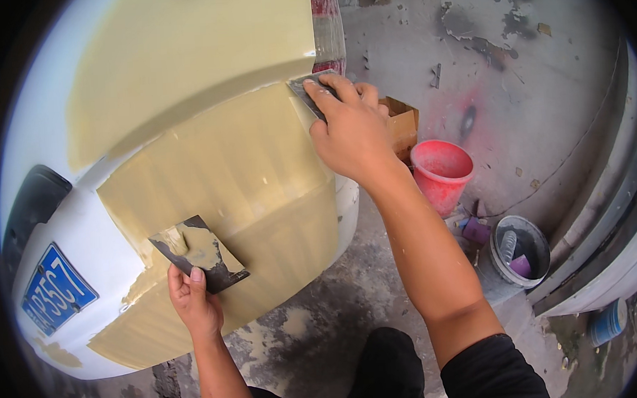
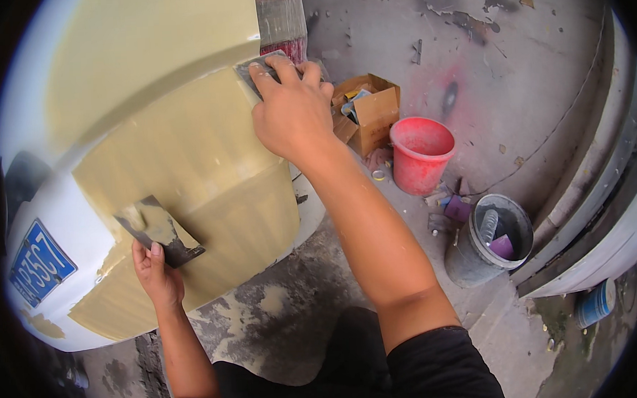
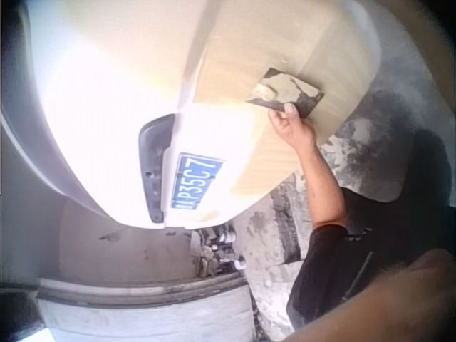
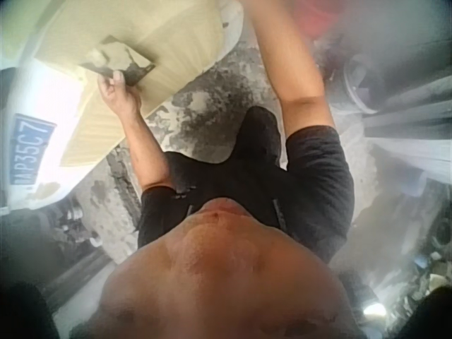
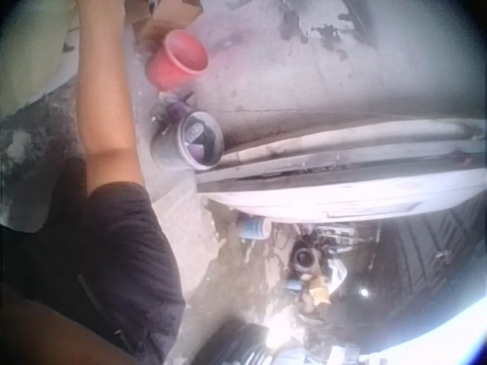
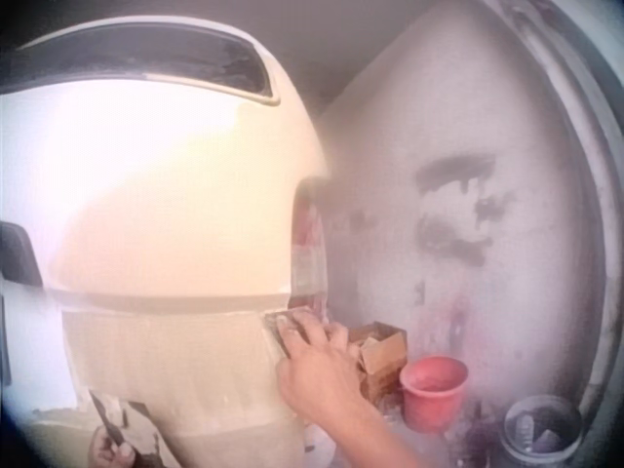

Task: The person applies putty to a white car body panel using spreaders. They spread the material over the surface near a license plate and a tail light to smooth the area.

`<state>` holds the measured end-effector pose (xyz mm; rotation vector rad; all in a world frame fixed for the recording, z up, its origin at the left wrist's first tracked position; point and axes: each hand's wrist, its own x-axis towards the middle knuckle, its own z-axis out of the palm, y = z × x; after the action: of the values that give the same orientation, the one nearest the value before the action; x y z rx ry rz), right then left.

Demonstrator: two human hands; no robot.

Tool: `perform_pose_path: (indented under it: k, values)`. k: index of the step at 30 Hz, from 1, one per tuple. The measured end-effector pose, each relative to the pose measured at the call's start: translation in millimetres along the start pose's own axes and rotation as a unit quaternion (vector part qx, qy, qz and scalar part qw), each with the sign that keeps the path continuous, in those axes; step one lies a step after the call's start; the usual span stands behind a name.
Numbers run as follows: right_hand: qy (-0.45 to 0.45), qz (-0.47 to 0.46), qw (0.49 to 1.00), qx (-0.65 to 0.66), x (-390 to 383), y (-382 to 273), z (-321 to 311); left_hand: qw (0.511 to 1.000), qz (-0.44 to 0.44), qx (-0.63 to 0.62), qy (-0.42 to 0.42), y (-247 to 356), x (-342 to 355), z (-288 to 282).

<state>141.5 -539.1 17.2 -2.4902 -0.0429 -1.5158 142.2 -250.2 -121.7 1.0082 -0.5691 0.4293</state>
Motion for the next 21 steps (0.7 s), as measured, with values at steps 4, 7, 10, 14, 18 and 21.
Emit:
perform_pose_path:
  k: [4,7,10,14,18,21]
  values:
    - [-0.019,-0.007,1.0,-0.013,-5.5,5.0,5.4,1.0,0.008,0.0,0.006,0.1,0.0,4.7]
    - [-0.026,0.003,1.0,-0.007,-4.6,-0.7,-4.8,1.0,0.009,0.012,0.003,-0.3,-0.3,-1.5]
    - [-0.013,0.002,1.0,-0.01,0.5,-3.3,1.6,1.0,0.004,0.006,-0.003,-1.0,-0.5,0.5]
    - [-0.025,-0.002,1.0,-0.019,-4.8,-2.0,3.2,1.0,0.009,0.009,0.0,-3.7,0.4,1.1]
    - [-0.037,0.002,0.999,-0.006,-2.0,-6.7,-7.8,1.0,0.012,0.017,0.0,-3.9,0.1,-5.5]
    - [-0.016,-0.005,1.0,-0.011,3.3,-10.4,-1.9,1.0,0.012,0.014,-0.003,-4.1,-0.1,-1.3]
